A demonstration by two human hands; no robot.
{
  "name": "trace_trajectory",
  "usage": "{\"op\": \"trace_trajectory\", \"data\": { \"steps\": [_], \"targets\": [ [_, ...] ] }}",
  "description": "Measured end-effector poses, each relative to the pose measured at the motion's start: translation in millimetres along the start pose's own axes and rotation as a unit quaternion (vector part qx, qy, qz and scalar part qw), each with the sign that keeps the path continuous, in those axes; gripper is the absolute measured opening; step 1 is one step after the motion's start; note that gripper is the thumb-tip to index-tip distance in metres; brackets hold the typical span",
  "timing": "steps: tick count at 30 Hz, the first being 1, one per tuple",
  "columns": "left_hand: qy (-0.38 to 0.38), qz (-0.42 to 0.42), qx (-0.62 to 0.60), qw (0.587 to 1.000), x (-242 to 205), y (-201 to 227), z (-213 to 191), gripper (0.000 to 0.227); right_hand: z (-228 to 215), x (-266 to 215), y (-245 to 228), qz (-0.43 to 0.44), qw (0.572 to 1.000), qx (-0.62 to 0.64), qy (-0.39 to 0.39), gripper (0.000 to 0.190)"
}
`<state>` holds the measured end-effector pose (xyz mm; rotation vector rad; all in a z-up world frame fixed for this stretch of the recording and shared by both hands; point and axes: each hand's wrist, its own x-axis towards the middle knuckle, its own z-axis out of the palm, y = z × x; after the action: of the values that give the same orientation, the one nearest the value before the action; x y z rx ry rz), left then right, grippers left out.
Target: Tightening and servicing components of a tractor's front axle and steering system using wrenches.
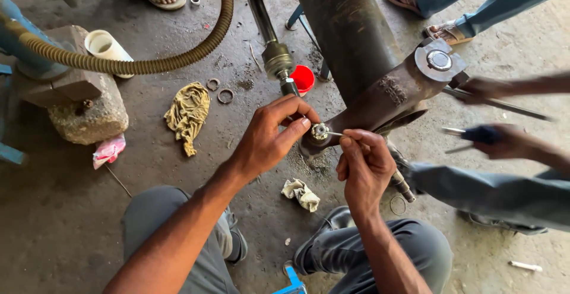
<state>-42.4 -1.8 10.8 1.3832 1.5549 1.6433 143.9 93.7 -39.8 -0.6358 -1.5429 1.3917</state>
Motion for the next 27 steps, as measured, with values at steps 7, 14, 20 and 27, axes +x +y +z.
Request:
{"op": "trace_trajectory", "data": {
  "steps": [7, 14, 20, 27],
  "targets": [
    [-0.015, 0.004, 0.012, 1.0, -4, 3, -8, 0.013, 12, -6, 8, -0.008, 0.994, 0.11, 0.027, 0.008],
    [-0.013, 0.004, -0.009, 1.0, -8, -1, -10, 0.015, 17, -8, 8, 0.006, 0.999, 0.041, 0.023, 0.014],
    [-0.019, 0.0, -0.008, 1.0, -8, -3, -9, 0.014, 13, -8, 3, -0.001, 0.999, -0.048, -0.024, 0.025],
    [0.009, 0.073, 0.068, 0.995, -11, -1, -4, 0.009, 17, -17, 14, -0.049, 0.999, -0.007, 0.006, 0.024]
  ]
}}
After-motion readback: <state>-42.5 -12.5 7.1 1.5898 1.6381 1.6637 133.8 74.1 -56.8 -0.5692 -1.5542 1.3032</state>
